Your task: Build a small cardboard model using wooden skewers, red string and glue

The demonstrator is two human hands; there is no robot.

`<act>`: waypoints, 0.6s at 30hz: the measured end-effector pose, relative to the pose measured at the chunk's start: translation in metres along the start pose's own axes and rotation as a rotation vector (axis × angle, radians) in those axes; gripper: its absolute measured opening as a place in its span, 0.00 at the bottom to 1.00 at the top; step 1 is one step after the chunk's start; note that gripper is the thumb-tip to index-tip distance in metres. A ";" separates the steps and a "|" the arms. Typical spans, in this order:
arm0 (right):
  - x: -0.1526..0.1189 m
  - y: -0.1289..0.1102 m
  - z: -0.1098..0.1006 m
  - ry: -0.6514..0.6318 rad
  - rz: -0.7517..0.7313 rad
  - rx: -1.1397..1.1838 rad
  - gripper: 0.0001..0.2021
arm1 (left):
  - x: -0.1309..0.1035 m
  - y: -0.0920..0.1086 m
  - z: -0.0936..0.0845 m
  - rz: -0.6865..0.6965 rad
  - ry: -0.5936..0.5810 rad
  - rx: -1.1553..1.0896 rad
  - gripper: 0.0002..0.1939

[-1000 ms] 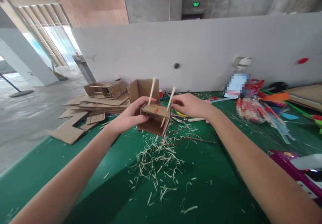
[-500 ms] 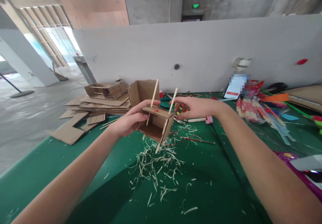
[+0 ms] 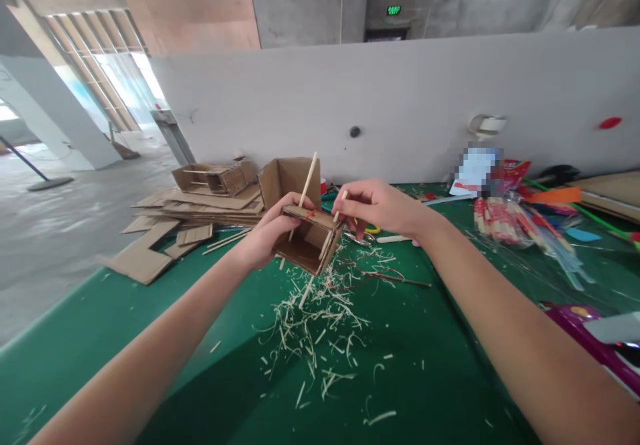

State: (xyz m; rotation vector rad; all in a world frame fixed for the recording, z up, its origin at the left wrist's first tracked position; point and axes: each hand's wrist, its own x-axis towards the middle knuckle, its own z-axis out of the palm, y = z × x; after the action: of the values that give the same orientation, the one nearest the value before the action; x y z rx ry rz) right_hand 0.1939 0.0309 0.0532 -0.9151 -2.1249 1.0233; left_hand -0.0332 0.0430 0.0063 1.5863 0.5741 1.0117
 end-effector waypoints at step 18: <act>0.010 0.027 0.010 0.046 -0.100 -0.082 0.31 | 0.006 -0.003 -0.004 0.445 0.173 0.659 0.31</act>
State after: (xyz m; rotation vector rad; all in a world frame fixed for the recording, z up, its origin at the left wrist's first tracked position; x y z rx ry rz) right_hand 0.1895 0.0468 0.0283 -0.8536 -2.1650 0.8631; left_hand -0.0325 0.0507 0.0054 2.2898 0.7388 1.3897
